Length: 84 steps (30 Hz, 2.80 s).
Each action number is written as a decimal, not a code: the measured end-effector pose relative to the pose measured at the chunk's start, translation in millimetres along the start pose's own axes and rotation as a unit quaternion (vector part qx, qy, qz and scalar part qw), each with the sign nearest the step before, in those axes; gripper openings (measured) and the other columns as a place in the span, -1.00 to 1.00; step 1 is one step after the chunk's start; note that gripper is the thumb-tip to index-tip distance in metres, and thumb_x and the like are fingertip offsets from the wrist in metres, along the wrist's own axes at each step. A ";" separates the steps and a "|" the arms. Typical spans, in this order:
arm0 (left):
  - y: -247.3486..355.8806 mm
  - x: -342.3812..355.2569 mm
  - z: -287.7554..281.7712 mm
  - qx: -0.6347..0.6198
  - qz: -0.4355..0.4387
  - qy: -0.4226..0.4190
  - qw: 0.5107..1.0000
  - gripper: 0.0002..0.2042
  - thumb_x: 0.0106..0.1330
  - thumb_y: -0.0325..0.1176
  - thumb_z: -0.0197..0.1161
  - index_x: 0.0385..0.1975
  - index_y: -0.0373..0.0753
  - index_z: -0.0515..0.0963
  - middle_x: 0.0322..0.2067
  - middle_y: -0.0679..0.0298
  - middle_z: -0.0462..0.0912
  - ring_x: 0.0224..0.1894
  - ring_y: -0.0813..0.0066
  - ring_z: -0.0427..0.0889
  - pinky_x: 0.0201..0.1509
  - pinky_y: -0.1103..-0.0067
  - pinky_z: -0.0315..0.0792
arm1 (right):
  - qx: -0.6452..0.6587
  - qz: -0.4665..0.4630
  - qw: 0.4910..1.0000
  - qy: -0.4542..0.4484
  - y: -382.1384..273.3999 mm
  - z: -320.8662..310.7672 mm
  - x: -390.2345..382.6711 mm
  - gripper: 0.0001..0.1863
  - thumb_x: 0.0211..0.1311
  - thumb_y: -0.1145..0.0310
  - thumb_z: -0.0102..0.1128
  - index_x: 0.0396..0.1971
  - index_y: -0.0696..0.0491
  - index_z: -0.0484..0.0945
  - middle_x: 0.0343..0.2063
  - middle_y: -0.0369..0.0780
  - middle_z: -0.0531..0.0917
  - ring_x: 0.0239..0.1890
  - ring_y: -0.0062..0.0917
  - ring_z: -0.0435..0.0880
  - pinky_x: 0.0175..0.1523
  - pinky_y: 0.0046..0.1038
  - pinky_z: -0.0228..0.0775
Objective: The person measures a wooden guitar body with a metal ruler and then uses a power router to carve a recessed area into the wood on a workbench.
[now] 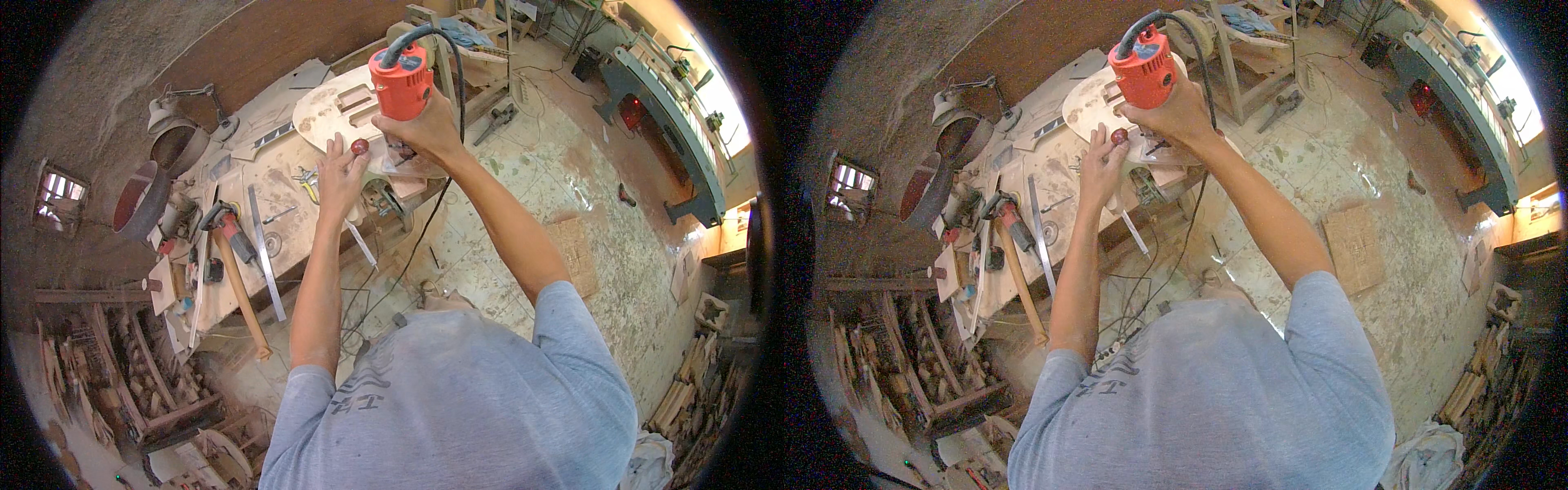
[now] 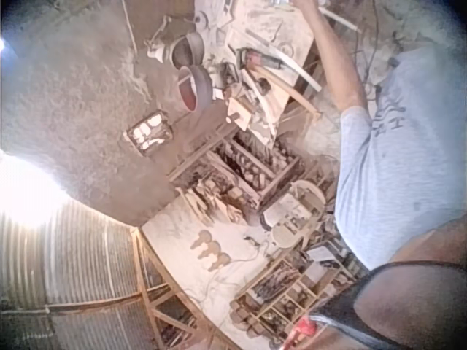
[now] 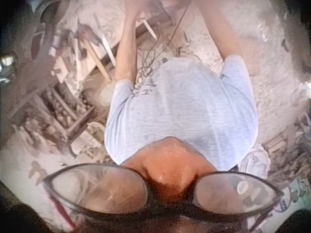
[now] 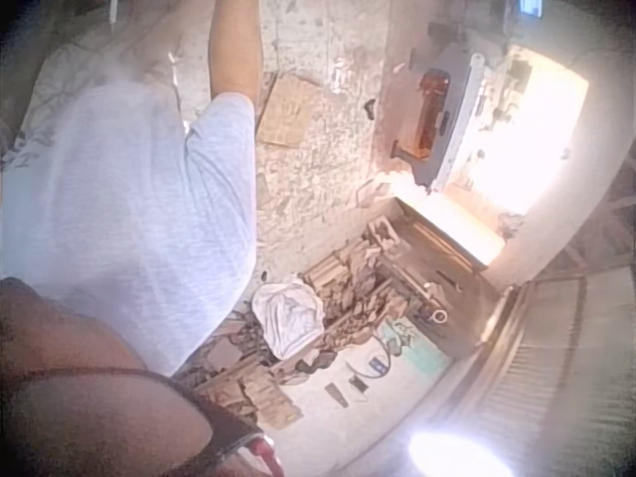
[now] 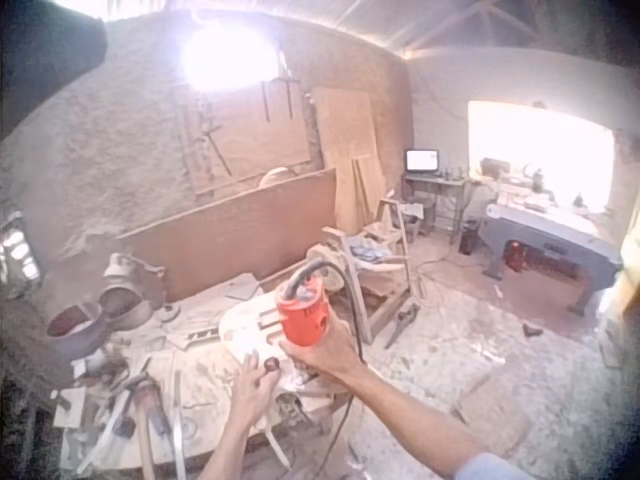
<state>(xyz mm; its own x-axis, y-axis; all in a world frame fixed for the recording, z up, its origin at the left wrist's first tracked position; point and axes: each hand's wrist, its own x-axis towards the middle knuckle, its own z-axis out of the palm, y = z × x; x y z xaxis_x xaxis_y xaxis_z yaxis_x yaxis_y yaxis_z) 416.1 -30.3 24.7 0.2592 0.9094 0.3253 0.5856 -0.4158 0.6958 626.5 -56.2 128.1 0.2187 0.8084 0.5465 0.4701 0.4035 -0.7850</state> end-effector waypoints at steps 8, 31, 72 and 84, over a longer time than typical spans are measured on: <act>2.2 -5.4 -4.2 0.008 0.012 -0.008 1.000 -0.64 0.39 -0.01 0.31 0.10 0.06 0.75 0.54 -0.03 0.19 0.61 -0.11 0.06 0.63 -0.09 -0.28 | 0.000 -0.011 1.000 -0.019 -6.7 -9.9 -9.9 -0.28 -0.15 0.09 0.68 0.03 0.11 0.60 -0.14 -0.17 0.76 -0.11 -0.42 0.75 0.04 -0.34 0.58; 21.4 -45.4 2.5 0.025 0.072 0.049 0.996 -0.73 0.34 -0.18 0.39 -0.01 0.02 0.79 0.36 0.01 0.51 0.48 -0.15 0.33 0.55 0.08 0.14 | 0.054 0.035 0.997 -0.046 -14.1 -31.3 -49.7 -0.25 -0.02 0.44 0.61 0.23 0.11 0.46 -0.14 -0.27 0.71 -0.10 -0.56 0.72 0.04 -0.41 0.63; 18.3 -11.9 3.4 -0.067 -0.035 0.112 0.991 -0.69 0.33 -0.30 0.40 0.04 -0.24 0.71 0.27 -0.12 0.54 0.43 -0.09 0.41 0.44 0.26 0.39 | 0.095 0.052 0.988 -0.107 12.7 2.5 6.5 -0.25 0.01 0.51 0.58 0.26 0.11 0.43 -0.16 -0.21 0.71 -0.13 -0.49 0.75 -0.15 -0.40 0.76; 16.3 -13.2 1.1 -0.091 -0.049 0.149 0.983 -0.65 0.24 -0.34 0.41 0.03 -0.27 0.71 0.24 -0.24 0.53 0.37 -0.08 0.51 0.42 0.32 0.43 | 0.055 0.006 0.995 -0.085 5.5 12.4 6.3 -0.23 -0.03 0.41 0.64 0.24 0.13 0.46 -0.15 -0.24 0.71 -0.13 -0.52 0.74 -0.02 -0.44 0.65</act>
<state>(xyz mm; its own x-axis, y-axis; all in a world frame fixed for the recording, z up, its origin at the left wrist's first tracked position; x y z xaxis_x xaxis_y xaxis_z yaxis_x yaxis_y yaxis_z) 423.1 -49.1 31.0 -0.0443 0.9128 0.4060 0.4422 -0.3465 0.8273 619.8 -43.6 123.6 0.0720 0.8703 0.4872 0.3694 0.4305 -0.8235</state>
